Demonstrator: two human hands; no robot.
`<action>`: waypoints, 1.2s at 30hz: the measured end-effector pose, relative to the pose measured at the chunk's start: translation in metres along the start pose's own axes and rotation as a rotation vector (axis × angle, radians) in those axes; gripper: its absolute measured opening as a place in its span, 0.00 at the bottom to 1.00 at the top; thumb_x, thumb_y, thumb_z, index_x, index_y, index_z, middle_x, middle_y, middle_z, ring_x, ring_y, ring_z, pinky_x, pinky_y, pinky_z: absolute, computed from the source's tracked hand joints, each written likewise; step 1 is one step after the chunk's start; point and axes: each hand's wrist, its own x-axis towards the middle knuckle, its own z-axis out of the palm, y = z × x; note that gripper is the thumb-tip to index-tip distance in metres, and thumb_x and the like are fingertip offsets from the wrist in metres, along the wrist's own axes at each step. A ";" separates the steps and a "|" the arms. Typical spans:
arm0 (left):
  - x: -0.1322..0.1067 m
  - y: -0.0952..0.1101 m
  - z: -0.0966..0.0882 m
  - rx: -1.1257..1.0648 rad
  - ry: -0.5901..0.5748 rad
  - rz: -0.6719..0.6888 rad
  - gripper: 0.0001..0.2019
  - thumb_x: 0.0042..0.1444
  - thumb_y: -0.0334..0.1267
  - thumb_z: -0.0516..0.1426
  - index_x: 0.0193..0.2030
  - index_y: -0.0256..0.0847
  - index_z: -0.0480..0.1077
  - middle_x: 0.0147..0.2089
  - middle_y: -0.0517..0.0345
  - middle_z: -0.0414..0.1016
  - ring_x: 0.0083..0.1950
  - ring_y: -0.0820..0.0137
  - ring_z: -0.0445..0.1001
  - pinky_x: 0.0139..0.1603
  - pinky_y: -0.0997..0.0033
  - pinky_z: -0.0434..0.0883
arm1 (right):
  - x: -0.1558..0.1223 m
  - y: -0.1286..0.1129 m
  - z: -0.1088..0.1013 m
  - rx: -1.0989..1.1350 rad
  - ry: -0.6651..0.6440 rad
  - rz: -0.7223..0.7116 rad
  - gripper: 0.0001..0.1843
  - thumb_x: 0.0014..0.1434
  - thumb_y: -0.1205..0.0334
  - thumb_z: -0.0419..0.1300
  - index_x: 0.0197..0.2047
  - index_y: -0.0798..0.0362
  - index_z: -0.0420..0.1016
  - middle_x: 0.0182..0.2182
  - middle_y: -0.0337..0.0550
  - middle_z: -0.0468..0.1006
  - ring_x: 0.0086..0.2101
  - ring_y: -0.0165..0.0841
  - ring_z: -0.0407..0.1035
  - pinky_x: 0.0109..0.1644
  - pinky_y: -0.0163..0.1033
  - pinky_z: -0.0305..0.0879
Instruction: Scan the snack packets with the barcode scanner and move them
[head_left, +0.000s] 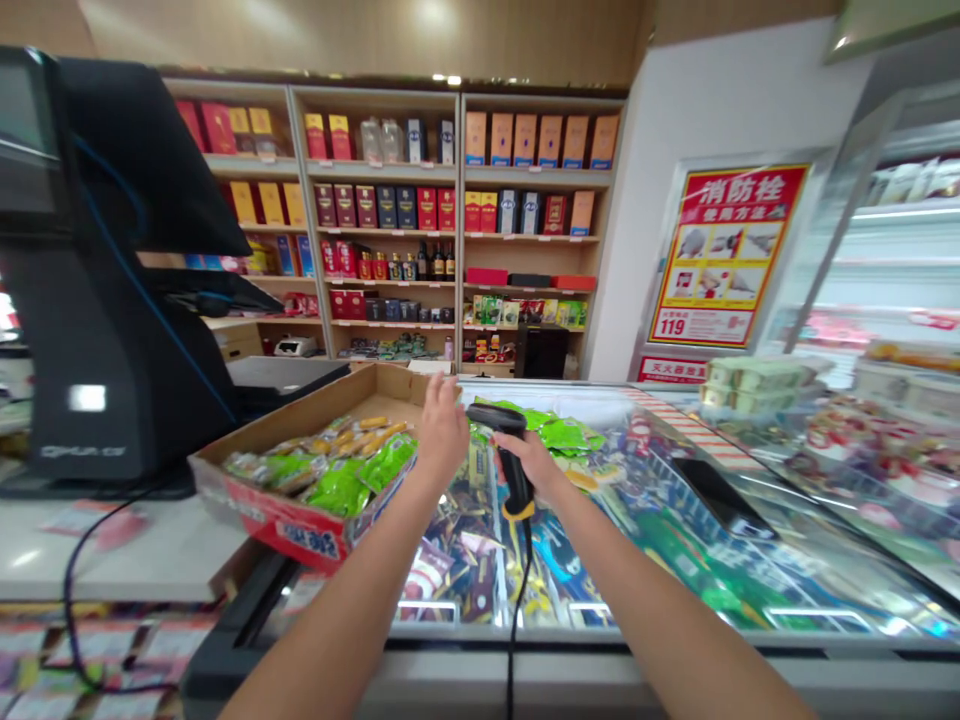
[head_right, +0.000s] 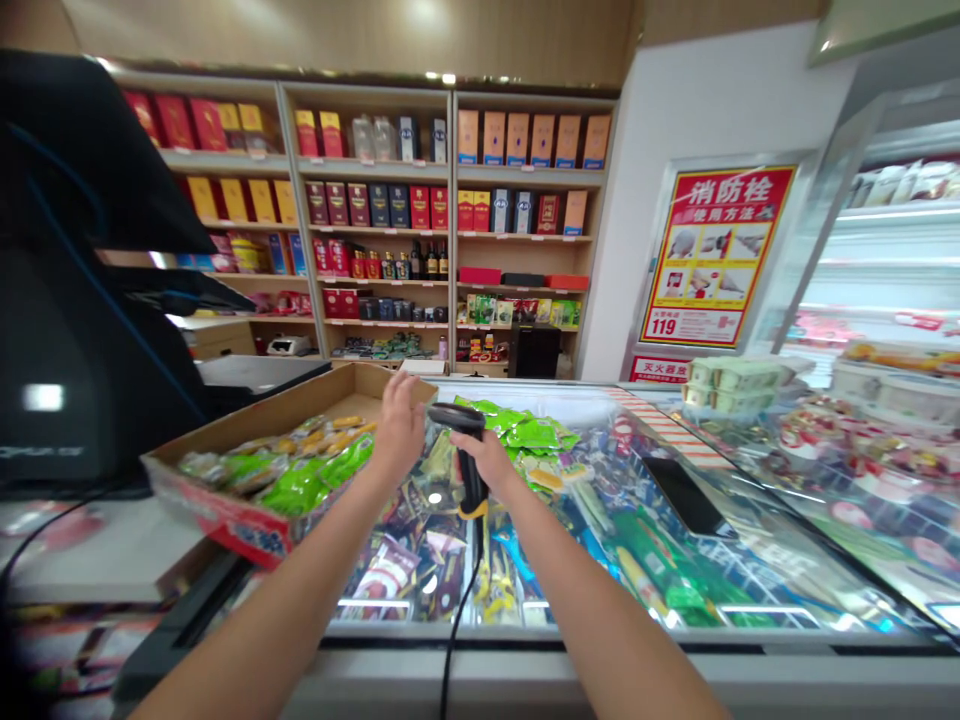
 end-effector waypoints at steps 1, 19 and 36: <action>-0.004 -0.004 0.021 -0.006 -0.094 -0.029 0.21 0.59 0.30 0.48 0.59 0.34 0.64 0.66 0.37 0.61 0.69 0.58 0.59 0.68 0.55 0.59 | 0.000 0.003 -0.014 -0.006 0.064 -0.014 0.15 0.46 0.49 0.64 0.27 0.53 0.71 0.14 0.37 0.71 0.14 0.31 0.64 0.18 0.36 0.61; 0.010 -0.044 0.126 -0.050 -0.534 -0.774 0.08 0.42 0.28 0.63 0.31 0.36 0.70 0.44 0.37 0.78 0.59 0.46 0.71 0.53 0.55 0.69 | -0.006 0.019 -0.065 -0.151 0.197 -0.230 0.16 0.49 0.49 0.64 0.21 0.52 0.70 0.12 0.38 0.69 0.14 0.30 0.64 0.21 0.37 0.63; -0.021 -0.029 0.074 -1.089 -0.073 -1.052 0.13 0.37 0.31 0.67 0.32 0.35 0.73 0.24 0.60 0.74 0.24 0.73 0.74 0.31 0.71 0.73 | -0.017 0.011 -0.060 -0.065 -0.059 0.081 0.18 0.46 0.49 0.64 0.30 0.55 0.70 0.15 0.36 0.71 0.14 0.28 0.63 0.19 0.35 0.62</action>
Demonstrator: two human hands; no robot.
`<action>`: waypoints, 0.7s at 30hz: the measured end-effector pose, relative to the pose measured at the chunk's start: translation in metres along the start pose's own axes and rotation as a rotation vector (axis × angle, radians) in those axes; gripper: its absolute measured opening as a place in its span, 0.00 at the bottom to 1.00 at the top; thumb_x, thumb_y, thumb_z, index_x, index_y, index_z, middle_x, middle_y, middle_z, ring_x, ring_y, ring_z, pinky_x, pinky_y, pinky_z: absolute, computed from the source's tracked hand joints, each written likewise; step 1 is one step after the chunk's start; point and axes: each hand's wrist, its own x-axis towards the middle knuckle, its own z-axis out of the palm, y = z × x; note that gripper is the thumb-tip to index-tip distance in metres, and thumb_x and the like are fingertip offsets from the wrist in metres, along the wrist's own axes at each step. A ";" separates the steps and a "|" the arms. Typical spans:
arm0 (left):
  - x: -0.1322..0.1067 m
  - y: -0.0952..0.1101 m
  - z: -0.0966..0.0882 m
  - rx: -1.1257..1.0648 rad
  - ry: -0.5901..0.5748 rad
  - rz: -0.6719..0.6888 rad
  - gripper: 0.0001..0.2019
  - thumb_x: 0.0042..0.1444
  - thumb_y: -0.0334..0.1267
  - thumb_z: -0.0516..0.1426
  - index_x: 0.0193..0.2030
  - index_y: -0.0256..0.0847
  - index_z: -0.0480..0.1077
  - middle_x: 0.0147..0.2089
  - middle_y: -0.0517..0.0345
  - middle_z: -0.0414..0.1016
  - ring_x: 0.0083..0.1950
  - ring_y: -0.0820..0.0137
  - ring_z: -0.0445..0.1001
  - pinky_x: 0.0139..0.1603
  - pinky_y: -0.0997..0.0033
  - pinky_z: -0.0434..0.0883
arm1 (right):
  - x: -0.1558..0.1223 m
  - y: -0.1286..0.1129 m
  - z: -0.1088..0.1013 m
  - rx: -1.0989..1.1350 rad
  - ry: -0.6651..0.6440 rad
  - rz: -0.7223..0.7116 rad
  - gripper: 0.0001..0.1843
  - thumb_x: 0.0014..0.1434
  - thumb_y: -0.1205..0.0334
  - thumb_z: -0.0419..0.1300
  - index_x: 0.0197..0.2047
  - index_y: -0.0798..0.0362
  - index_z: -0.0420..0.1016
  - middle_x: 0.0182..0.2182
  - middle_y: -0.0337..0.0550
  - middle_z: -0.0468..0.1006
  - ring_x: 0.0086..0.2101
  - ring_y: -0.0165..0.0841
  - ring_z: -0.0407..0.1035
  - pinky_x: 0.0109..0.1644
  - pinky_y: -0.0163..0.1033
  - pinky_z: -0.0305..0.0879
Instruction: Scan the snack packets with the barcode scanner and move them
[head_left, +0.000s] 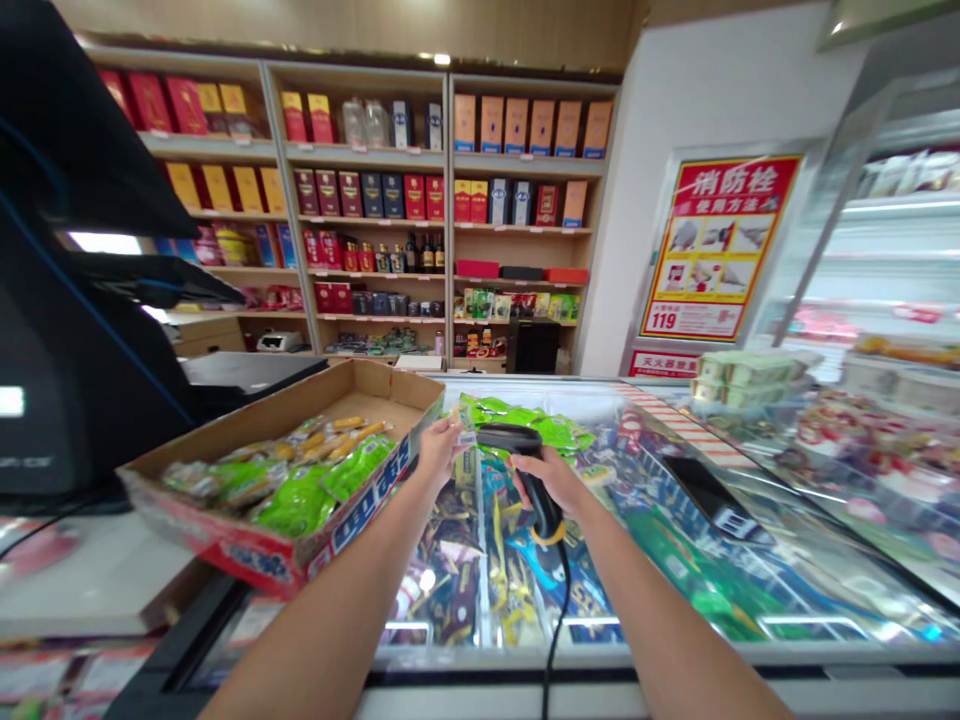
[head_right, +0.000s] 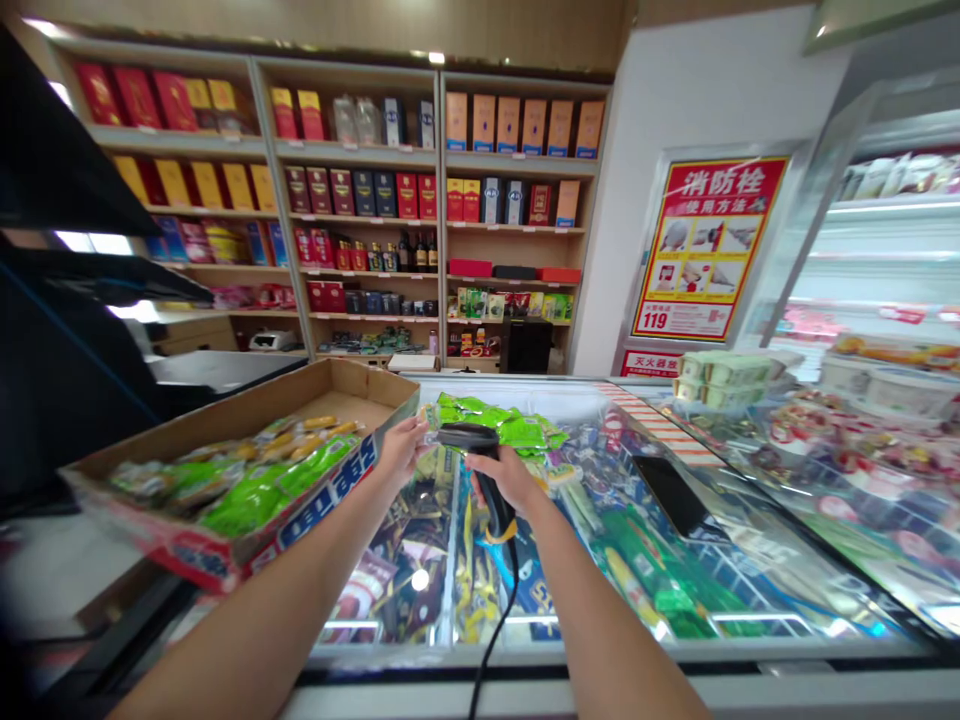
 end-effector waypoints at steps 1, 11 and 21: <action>0.000 0.001 0.001 -0.009 0.001 0.012 0.13 0.36 0.32 0.68 0.31 0.35 0.73 0.24 0.59 0.74 0.25 0.72 0.75 0.31 0.71 0.74 | 0.001 0.002 -0.001 -0.006 0.010 0.004 0.18 0.46 0.49 0.64 0.30 0.55 0.70 0.15 0.36 0.71 0.14 0.28 0.63 0.19 0.35 0.63; -0.004 0.003 0.006 0.008 -0.001 0.080 0.19 0.28 0.38 0.70 0.30 0.34 0.75 0.23 0.57 0.74 0.25 0.70 0.75 0.26 0.73 0.70 | 0.003 0.009 -0.003 -0.063 -0.037 -0.037 0.16 0.50 0.50 0.63 0.29 0.55 0.71 0.15 0.37 0.72 0.14 0.29 0.64 0.19 0.35 0.62; -0.005 0.000 0.006 0.001 -0.004 0.089 0.21 0.25 0.41 0.71 0.29 0.35 0.73 0.21 0.61 0.72 0.23 0.73 0.72 0.26 0.73 0.69 | 0.003 0.008 -0.003 -0.063 -0.035 -0.027 0.16 0.49 0.50 0.63 0.28 0.55 0.70 0.15 0.37 0.72 0.14 0.29 0.64 0.19 0.35 0.63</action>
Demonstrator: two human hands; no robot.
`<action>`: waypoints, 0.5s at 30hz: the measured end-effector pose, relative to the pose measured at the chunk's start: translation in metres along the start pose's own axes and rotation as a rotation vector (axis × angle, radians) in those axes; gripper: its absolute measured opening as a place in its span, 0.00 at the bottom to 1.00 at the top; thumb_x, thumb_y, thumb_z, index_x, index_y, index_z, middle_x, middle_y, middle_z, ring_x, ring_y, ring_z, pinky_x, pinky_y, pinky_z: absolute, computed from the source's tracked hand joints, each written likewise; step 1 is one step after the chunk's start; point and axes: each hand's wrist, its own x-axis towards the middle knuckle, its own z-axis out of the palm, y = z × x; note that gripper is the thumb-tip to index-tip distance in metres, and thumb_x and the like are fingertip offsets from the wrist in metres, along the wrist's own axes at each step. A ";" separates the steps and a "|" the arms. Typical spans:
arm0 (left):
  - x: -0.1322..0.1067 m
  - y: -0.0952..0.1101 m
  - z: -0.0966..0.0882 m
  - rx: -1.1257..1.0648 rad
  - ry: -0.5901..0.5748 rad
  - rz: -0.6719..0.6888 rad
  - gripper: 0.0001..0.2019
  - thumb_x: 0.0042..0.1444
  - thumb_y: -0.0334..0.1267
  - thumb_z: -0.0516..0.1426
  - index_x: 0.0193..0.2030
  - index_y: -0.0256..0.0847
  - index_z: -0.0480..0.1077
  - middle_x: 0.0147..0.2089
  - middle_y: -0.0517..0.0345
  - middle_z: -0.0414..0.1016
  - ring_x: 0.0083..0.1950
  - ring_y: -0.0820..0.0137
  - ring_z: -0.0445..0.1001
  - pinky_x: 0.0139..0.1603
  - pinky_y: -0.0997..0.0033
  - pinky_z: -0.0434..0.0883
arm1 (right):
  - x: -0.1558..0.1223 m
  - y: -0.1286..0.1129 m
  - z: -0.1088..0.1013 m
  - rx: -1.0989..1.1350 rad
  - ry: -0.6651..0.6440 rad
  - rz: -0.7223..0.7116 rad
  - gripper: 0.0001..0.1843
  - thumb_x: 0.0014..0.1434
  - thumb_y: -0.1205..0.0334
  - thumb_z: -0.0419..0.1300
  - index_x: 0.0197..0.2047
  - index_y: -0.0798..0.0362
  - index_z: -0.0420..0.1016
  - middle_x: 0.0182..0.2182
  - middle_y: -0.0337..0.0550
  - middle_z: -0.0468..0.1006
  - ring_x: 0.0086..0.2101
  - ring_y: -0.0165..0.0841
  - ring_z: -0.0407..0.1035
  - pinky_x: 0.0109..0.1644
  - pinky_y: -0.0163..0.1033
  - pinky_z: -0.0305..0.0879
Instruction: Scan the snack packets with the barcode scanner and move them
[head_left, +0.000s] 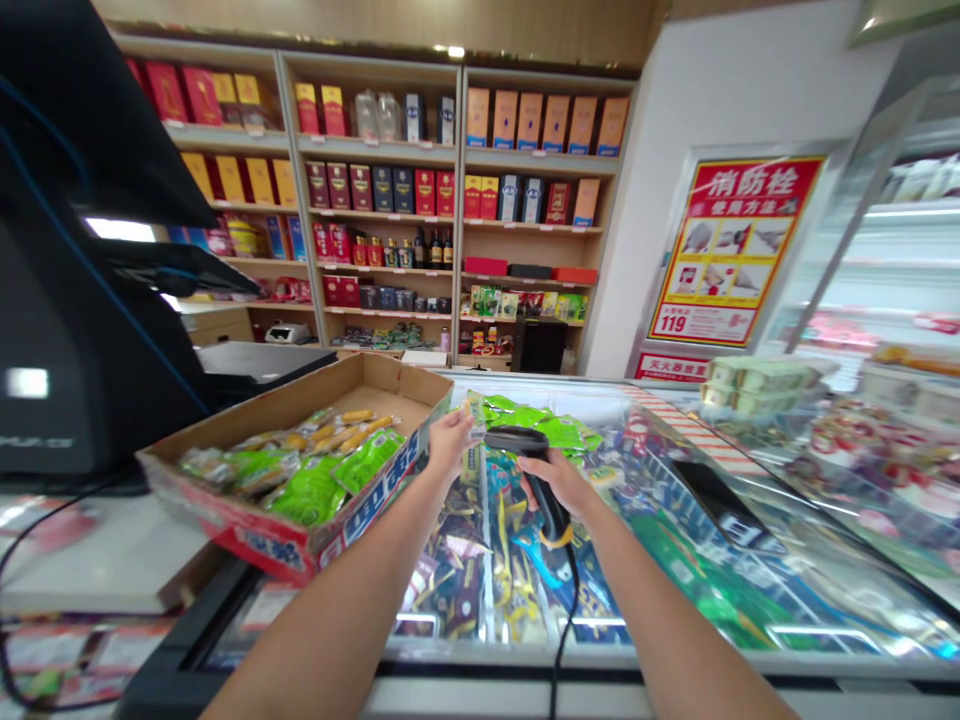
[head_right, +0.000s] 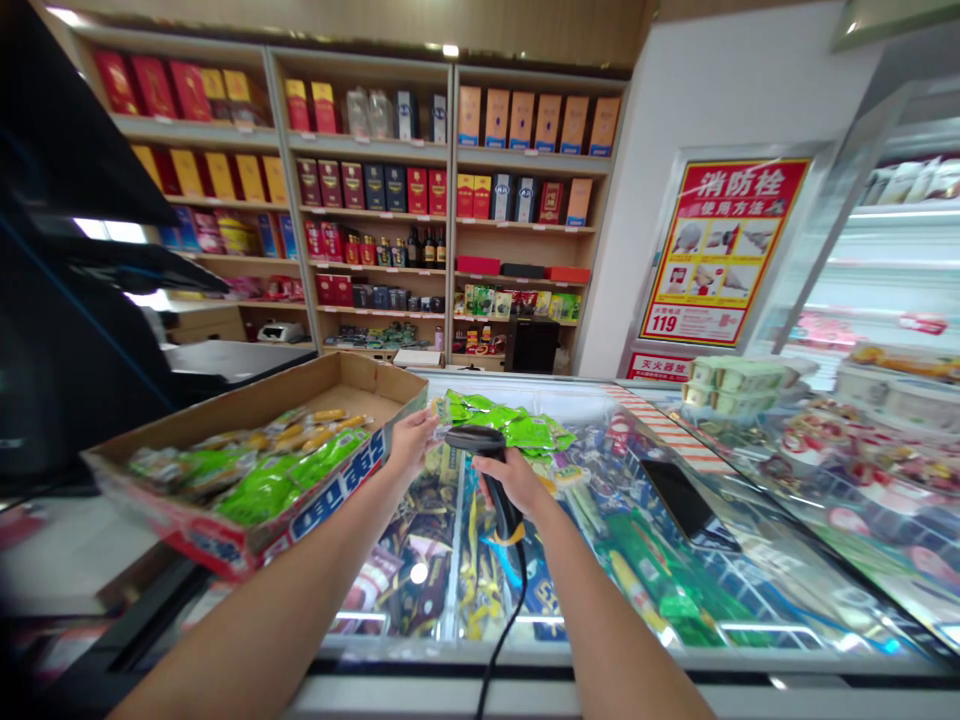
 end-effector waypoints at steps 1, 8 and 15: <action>0.000 0.000 0.000 0.000 -0.001 0.002 0.21 0.25 0.41 0.70 0.29 0.34 0.73 0.22 0.61 0.72 0.24 0.73 0.72 0.26 0.73 0.69 | 0.000 0.000 0.000 0.000 0.006 -0.001 0.16 0.49 0.50 0.63 0.29 0.55 0.70 0.15 0.37 0.72 0.14 0.29 0.64 0.19 0.35 0.63; 0.002 0.011 0.006 0.113 0.065 0.133 0.16 0.31 0.34 0.68 0.30 0.35 0.74 0.28 0.56 0.77 0.34 0.66 0.77 0.37 0.69 0.72 | 0.000 0.001 0.006 0.016 0.035 -0.008 0.16 0.48 0.49 0.64 0.31 0.54 0.72 0.15 0.36 0.72 0.14 0.29 0.64 0.19 0.36 0.62; -0.010 0.081 0.001 0.668 0.067 0.467 0.11 0.44 0.29 0.62 0.37 0.39 0.75 0.40 0.52 0.81 0.46 0.62 0.78 0.53 0.64 0.70 | 0.001 -0.012 0.036 0.099 0.000 -0.005 0.17 0.46 0.48 0.64 0.28 0.53 0.69 0.14 0.36 0.71 0.14 0.29 0.63 0.19 0.36 0.61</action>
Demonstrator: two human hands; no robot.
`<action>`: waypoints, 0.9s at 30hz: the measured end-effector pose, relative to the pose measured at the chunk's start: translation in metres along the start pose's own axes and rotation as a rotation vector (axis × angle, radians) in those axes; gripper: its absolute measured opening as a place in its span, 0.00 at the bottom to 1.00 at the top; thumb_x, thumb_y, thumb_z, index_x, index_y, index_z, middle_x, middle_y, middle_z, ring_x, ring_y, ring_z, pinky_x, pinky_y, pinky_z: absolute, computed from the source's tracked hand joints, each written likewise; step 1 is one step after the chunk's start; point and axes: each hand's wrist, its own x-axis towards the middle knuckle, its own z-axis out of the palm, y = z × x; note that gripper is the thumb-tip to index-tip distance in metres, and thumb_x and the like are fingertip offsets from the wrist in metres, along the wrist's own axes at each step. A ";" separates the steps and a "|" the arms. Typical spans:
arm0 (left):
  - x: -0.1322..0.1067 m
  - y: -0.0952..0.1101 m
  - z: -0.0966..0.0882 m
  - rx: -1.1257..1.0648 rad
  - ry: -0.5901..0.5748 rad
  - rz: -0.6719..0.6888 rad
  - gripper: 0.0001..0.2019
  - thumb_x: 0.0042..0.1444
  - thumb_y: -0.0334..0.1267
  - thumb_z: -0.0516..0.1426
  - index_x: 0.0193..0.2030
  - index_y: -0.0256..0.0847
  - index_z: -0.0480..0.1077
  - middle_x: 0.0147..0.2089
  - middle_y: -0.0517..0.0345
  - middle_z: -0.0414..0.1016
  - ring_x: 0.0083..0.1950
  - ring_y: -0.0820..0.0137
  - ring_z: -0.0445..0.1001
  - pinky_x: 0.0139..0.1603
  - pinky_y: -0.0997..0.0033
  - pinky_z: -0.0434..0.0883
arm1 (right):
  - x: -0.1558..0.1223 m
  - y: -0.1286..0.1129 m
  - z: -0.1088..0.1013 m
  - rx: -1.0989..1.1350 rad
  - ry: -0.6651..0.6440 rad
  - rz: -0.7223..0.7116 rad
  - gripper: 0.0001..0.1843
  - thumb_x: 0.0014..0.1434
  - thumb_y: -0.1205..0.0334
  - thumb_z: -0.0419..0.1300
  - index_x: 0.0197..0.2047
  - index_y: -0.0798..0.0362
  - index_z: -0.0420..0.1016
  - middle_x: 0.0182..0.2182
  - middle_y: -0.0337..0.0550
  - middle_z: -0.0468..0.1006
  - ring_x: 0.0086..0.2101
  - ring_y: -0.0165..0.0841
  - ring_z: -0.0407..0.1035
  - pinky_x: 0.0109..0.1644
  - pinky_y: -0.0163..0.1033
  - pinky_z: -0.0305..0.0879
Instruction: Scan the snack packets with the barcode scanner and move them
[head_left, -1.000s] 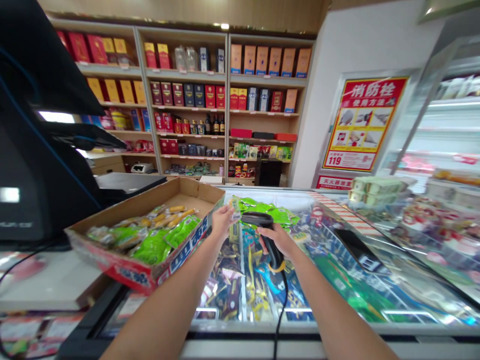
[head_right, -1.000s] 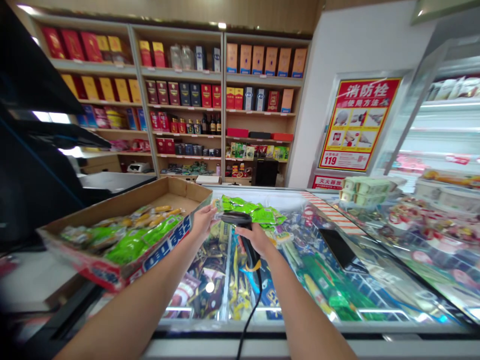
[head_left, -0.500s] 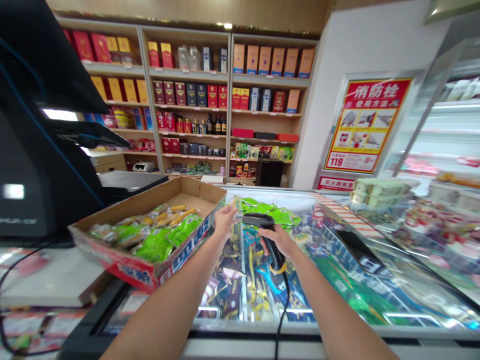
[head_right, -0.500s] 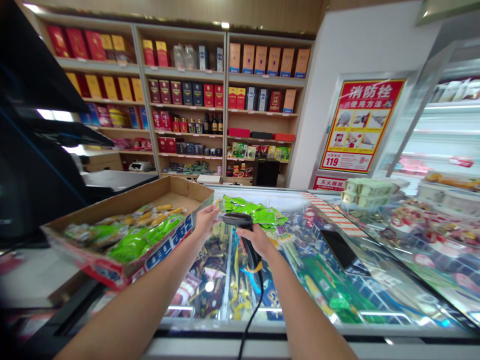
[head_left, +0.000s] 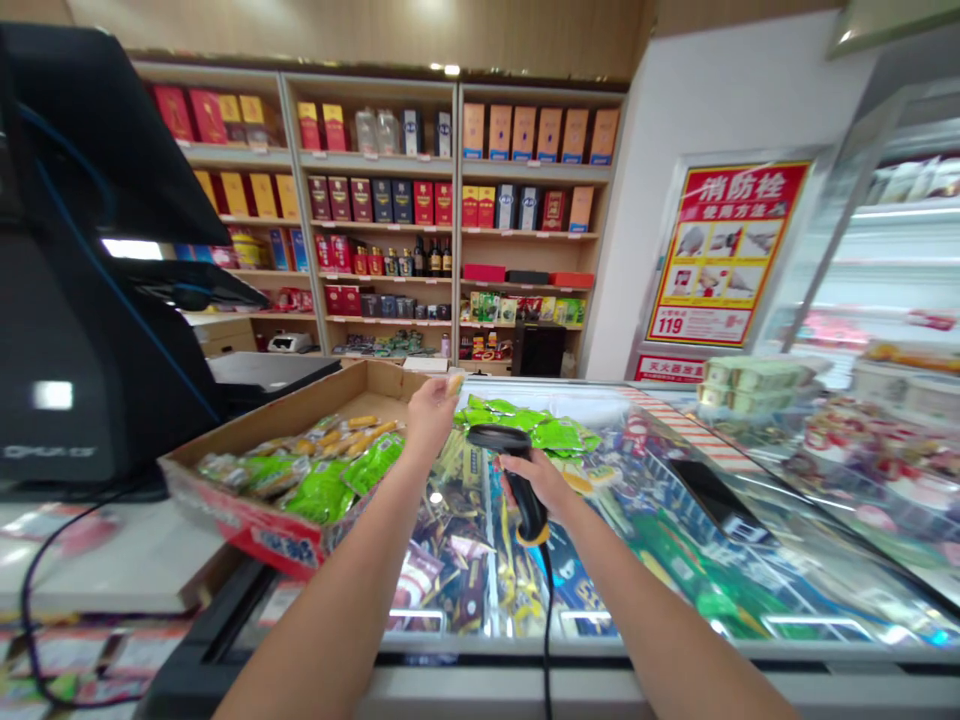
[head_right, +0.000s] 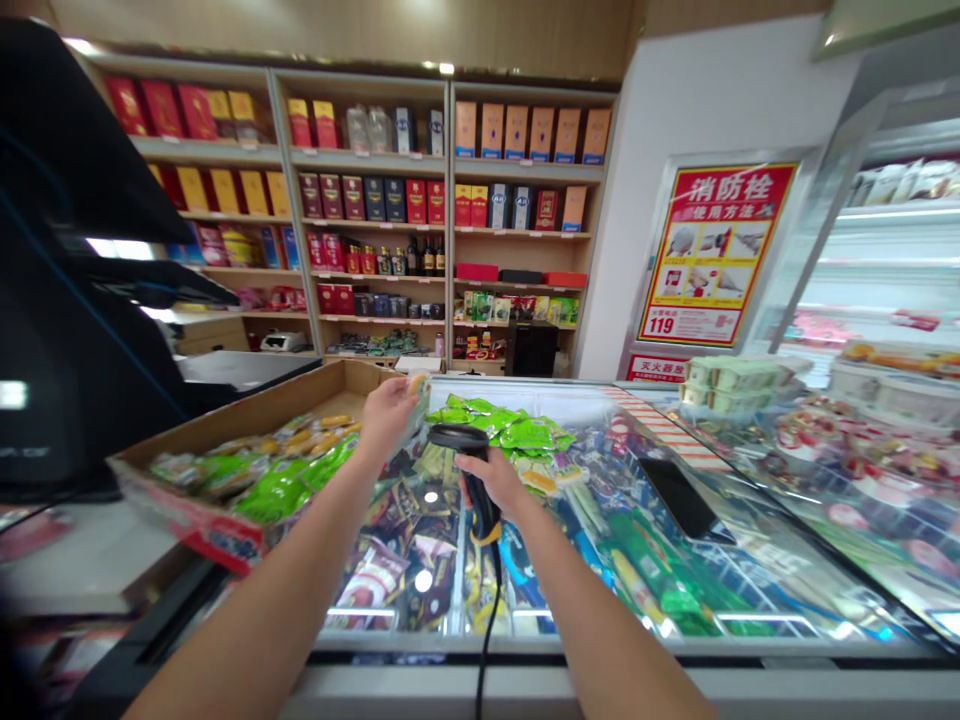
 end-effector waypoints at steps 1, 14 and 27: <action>0.000 0.009 -0.013 0.149 -0.004 0.043 0.11 0.46 0.29 0.61 0.39 0.40 0.75 0.42 0.51 0.81 0.47 0.61 0.78 0.54 0.62 0.70 | 0.002 -0.003 0.007 0.002 -0.017 0.002 0.17 0.45 0.48 0.64 0.29 0.53 0.70 0.14 0.36 0.71 0.14 0.30 0.64 0.18 0.36 0.60; -0.001 0.047 -0.133 0.954 0.396 0.092 0.21 0.52 0.27 0.53 0.53 0.35 0.72 0.71 0.32 0.54 0.71 0.36 0.49 0.60 0.20 0.44 | 0.013 -0.019 0.093 0.043 -0.235 -0.037 0.16 0.46 0.49 0.66 0.29 0.53 0.71 0.15 0.36 0.71 0.15 0.30 0.65 0.18 0.34 0.62; -0.077 0.015 0.037 0.950 -0.539 0.454 0.23 0.60 0.32 0.51 0.62 0.41 0.65 0.69 0.42 0.61 0.72 0.49 0.52 0.66 0.34 0.54 | -0.014 -0.020 -0.031 0.167 0.224 -0.145 0.18 0.44 0.49 0.67 0.31 0.55 0.72 0.15 0.36 0.72 0.14 0.28 0.65 0.18 0.33 0.63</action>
